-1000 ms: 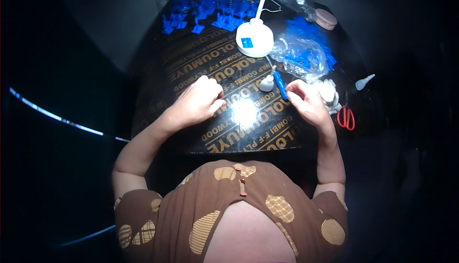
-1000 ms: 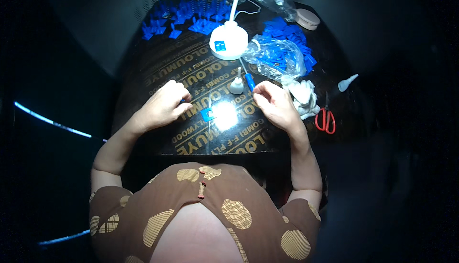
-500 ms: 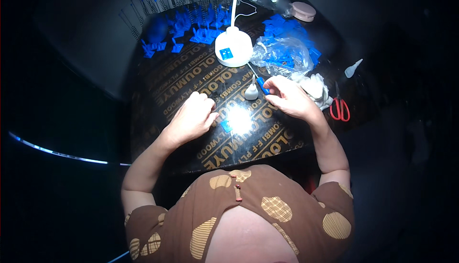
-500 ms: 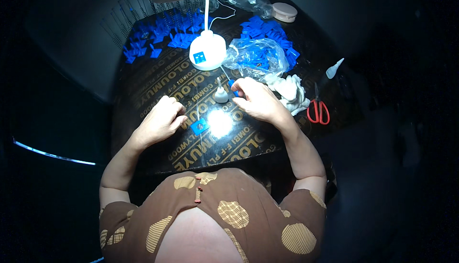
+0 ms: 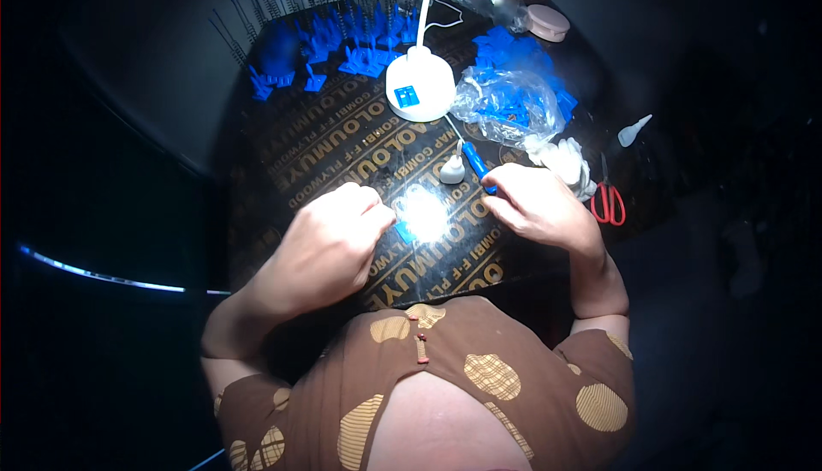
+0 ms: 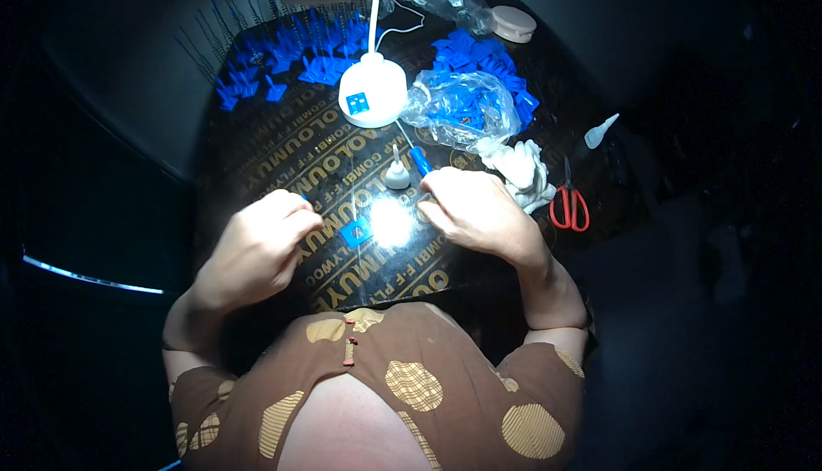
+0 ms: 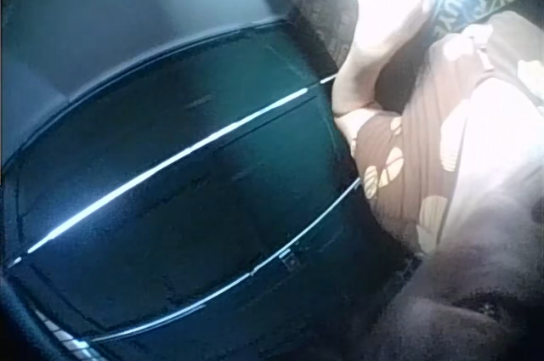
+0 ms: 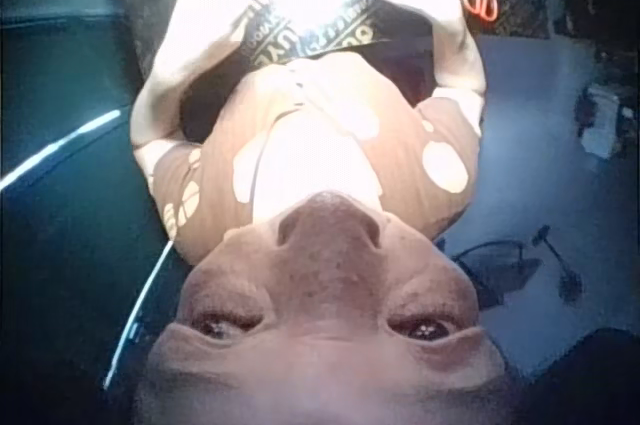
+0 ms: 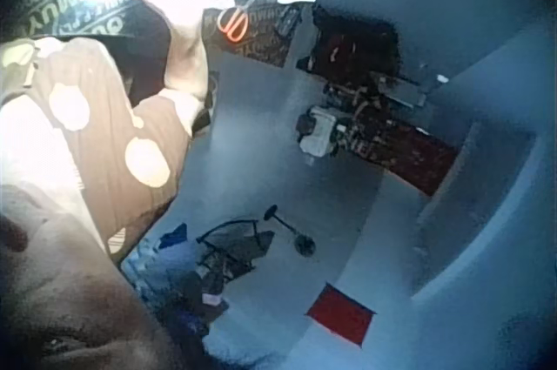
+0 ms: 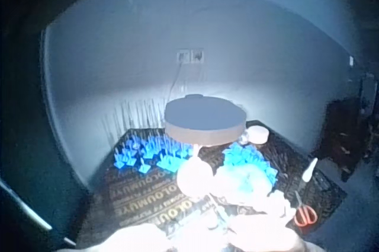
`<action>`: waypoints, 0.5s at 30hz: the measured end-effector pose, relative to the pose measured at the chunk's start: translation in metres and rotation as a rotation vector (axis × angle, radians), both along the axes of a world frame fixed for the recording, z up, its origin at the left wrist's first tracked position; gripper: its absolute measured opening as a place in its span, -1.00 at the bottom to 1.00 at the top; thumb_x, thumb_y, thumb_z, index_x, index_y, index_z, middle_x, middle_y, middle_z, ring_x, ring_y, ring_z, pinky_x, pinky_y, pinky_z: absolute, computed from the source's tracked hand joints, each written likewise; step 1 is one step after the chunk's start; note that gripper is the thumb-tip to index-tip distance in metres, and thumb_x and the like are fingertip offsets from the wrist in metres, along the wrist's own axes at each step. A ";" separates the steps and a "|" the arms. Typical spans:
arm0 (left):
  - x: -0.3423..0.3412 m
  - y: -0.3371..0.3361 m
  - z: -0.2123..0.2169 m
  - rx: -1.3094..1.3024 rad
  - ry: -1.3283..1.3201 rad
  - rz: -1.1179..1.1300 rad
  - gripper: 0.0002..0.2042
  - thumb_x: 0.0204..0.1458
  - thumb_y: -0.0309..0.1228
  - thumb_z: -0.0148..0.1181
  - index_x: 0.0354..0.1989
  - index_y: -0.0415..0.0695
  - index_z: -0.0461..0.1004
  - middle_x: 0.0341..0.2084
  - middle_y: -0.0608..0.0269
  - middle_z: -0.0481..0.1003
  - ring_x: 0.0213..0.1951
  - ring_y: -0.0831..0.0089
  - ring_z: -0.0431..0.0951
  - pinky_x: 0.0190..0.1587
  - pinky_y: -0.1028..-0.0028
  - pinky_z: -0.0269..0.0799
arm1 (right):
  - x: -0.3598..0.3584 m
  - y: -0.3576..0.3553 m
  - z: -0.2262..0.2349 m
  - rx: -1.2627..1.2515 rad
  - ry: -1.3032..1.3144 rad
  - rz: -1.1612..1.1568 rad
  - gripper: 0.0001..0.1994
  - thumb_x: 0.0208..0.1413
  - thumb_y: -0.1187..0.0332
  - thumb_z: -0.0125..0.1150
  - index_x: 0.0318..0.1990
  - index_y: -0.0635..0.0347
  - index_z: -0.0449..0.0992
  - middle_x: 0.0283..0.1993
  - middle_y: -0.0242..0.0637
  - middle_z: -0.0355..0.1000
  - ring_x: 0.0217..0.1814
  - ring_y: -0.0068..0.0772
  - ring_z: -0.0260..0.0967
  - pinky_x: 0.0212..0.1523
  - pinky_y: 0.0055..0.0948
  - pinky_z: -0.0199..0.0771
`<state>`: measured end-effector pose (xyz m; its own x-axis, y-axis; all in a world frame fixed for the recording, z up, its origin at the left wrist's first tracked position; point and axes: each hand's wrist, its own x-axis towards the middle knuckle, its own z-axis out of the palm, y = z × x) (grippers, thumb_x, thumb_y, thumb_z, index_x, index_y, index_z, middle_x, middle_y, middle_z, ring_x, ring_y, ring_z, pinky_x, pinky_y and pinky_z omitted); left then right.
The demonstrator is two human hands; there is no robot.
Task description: The person applies adhesive onto a blue plastic component using an applicator and joins the plastic pieces together by pressing them with their hands.
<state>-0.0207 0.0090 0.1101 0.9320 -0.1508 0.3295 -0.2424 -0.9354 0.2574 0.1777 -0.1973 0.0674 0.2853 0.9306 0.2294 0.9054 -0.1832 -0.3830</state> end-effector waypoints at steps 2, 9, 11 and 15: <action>0.003 -0.003 0.030 -0.046 -0.193 -0.126 -0.82 -0.28 -0.67 0.15 -0.42 -0.26 0.45 -0.48 0.08 0.47 -0.44 0.17 0.51 -0.42 0.34 0.43 | -0.005 -0.005 0.001 0.009 0.011 0.018 -0.77 0.06 0.28 0.14 -0.23 0.26 0.43 -0.38 -0.12 0.42 -0.32 -0.10 0.44 -0.29 -0.28 0.45; -0.016 -0.077 0.105 0.008 -0.298 0.028 -0.68 -0.29 -0.13 0.09 -0.59 -0.19 0.47 -0.68 0.23 0.40 -0.66 0.45 0.42 -0.54 0.54 0.25 | -0.032 0.014 0.011 0.006 0.089 0.342 -0.76 0.02 0.34 0.21 -0.17 0.24 0.42 -0.35 -0.15 0.43 -0.30 -0.11 0.44 -0.31 -0.30 0.46; -0.017 -0.079 0.115 0.047 -0.162 -0.185 -0.67 -0.11 -0.15 0.08 -0.38 -0.19 0.49 -0.55 0.18 0.48 -0.56 0.37 0.53 -0.43 0.50 0.40 | -0.040 -0.001 0.016 0.038 0.049 0.306 -0.74 0.02 0.33 0.21 -0.16 0.23 0.40 -0.33 -0.16 0.42 -0.29 -0.09 0.43 -0.32 -0.28 0.46; -0.002 -0.065 0.110 -0.094 -0.041 -0.177 -0.69 -0.12 -0.19 0.07 -0.35 -0.20 0.48 -0.54 0.16 0.48 -0.56 0.38 0.52 -0.44 0.50 0.40 | -0.038 0.004 0.009 0.063 0.154 0.368 -0.74 0.04 0.32 0.18 -0.15 0.22 0.37 -0.30 -0.16 0.41 -0.28 -0.07 0.43 -0.32 -0.25 0.45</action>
<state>-0.0226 -0.0562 0.2205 0.8791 -0.2781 0.3872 -0.4132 -0.8495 0.3279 0.1400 -0.1937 0.0762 -0.0291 0.9624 0.2702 0.8374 0.1711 -0.5191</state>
